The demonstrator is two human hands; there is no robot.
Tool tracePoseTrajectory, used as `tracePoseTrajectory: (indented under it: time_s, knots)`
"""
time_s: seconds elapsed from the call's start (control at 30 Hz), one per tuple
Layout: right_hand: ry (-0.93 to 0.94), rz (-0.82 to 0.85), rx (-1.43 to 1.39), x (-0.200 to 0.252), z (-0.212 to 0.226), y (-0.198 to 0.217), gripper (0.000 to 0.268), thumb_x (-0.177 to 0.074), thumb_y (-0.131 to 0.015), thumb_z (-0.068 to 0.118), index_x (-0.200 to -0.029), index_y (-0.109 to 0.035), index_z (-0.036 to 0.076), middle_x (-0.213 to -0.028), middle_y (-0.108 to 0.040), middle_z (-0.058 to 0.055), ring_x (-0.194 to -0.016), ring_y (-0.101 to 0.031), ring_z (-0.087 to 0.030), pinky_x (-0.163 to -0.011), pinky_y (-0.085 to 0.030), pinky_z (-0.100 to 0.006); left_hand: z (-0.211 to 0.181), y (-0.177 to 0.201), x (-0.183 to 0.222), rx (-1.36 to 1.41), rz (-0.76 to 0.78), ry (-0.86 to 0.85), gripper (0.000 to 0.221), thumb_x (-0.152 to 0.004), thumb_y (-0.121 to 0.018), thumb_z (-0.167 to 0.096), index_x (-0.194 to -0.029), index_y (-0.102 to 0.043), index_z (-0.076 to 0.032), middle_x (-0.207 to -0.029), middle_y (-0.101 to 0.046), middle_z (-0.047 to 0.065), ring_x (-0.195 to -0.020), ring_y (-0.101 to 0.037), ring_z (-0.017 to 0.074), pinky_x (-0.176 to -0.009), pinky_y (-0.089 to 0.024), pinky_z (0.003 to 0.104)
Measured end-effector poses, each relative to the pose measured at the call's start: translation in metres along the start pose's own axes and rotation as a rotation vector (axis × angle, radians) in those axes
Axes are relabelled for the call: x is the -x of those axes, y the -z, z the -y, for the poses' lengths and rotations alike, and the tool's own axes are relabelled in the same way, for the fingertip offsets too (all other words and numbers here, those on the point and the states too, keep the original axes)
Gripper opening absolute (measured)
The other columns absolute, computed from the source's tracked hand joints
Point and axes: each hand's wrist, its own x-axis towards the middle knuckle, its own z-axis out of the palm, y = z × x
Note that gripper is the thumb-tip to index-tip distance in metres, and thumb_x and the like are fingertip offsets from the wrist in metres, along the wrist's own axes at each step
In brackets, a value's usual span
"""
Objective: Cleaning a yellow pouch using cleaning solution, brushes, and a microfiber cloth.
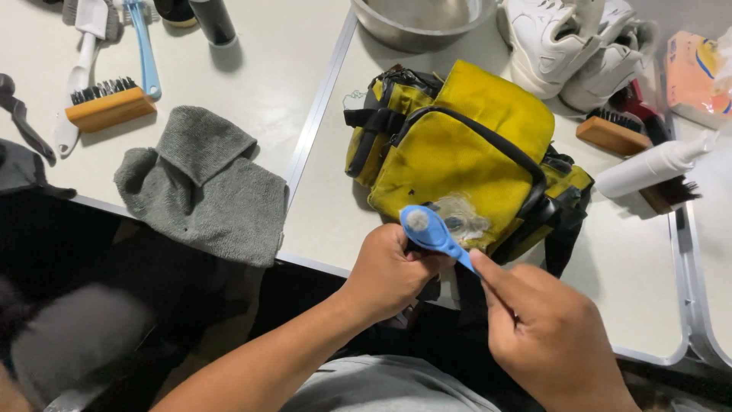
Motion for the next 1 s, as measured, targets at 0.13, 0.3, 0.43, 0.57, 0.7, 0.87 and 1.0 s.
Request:
tracePoseTrajectory:
  time_s: [0.13, 0.3, 0.43, 0.57, 0.7, 0.87, 1.0]
  knots:
    - [-0.287, 0.169, 0.28, 0.023, -0.014, 0.027, 0.048, -0.085, -0.068, 0.011, -0.126, -0.075, 0.035, -0.067, -0.062, 0.003, -0.061, -0.055, -0.022, -0.055, -0.045, -0.037, -0.007, 0.002, 0.002, -0.08, 0.011, 0.041, 0.03, -0.087, -0.081, -0.011, -0.068, -0.058, -0.01, -0.063, -0.06, 0.0, -0.056, -0.055, 0.01, -0.047, -0.045, 0.025]
    - [-0.309, -0.027, 0.419, 0.023, -0.014, 0.024, 0.034, -0.096, -0.076, 0.004, -0.125, -0.084, 0.02, -0.064, -0.056, -0.003, -0.058, -0.05, -0.026, -0.056, -0.04, -0.038, -0.001, -0.002, 0.001, -0.12, -0.01, 0.072, 0.027, -0.084, -0.086, -0.014, -0.074, -0.061, -0.008, -0.065, -0.063, -0.001, -0.062, -0.059, 0.0093, -0.055, -0.052, 0.025]
    - [-0.273, 0.134, 0.205, 0.028, -0.023, 0.027, 0.044, -0.087, -0.071, 0.009, -0.127, -0.077, 0.028, -0.06, -0.059, -0.001, -0.055, -0.05, -0.023, -0.056, -0.045, -0.038, -0.005, -0.001, 0.0, -0.098, -0.027, 0.077, 0.03, -0.086, -0.086, -0.011, -0.073, -0.059, -0.01, -0.06, -0.058, -0.001, -0.053, -0.052, 0.0089, -0.047, -0.046, 0.025]
    - [-0.306, 0.075, 0.278, 0.017, -0.027, 0.031, 0.038, -0.09, -0.07, 0.003, -0.123, -0.081, 0.019, -0.059, -0.057, -0.005, -0.055, -0.048, -0.026, -0.055, -0.038, -0.042, 0.0, 0.0, 0.001, -0.094, -0.03, 0.089, 0.034, -0.086, -0.087, -0.012, -0.073, -0.056, -0.01, -0.059, -0.055, -0.002, -0.052, -0.049, 0.0082, -0.046, -0.044, 0.023]
    - [-0.282, 0.087, 0.179, 0.023, -0.025, 0.028, 0.041, -0.087, -0.071, 0.008, -0.126, -0.078, 0.02, -0.06, -0.057, -0.004, -0.053, -0.05, -0.024, -0.055, -0.043, -0.041, -0.007, -0.001, 0.0, -0.119, -0.053, 0.068, 0.021, -0.083, -0.085, -0.017, -0.085, -0.067, -0.006, -0.077, -0.071, 0.002, -0.069, -0.066, 0.0094, -0.057, -0.057, 0.023]
    - [-0.165, -0.034, 0.338, 0.014, -0.044, 0.022, 0.038, -0.094, -0.072, 0.001, -0.127, -0.081, 0.017, -0.066, -0.057, -0.005, -0.057, -0.048, -0.027, -0.055, -0.038, -0.043, -0.001, 0.001, 0.001, -0.095, -0.002, 0.096, 0.028, -0.087, -0.085, -0.013, -0.079, -0.059, -0.008, -0.065, -0.062, 0.002, -0.054, -0.054, 0.0088, -0.046, -0.046, 0.023]
    - [-0.242, 0.055, 0.23, 0.019, -0.032, 0.03, 0.042, -0.087, -0.071, 0.009, -0.125, -0.079, 0.023, -0.069, -0.064, -0.002, -0.064, -0.058, -0.026, -0.061, -0.045, -0.042, -0.008, -0.001, 0.002, -0.11, -0.034, 0.05, 0.019, -0.082, -0.083, -0.016, -0.088, -0.068, -0.005, -0.088, -0.075, 0.004, -0.084, -0.074, 0.0124, -0.071, -0.064, 0.023]
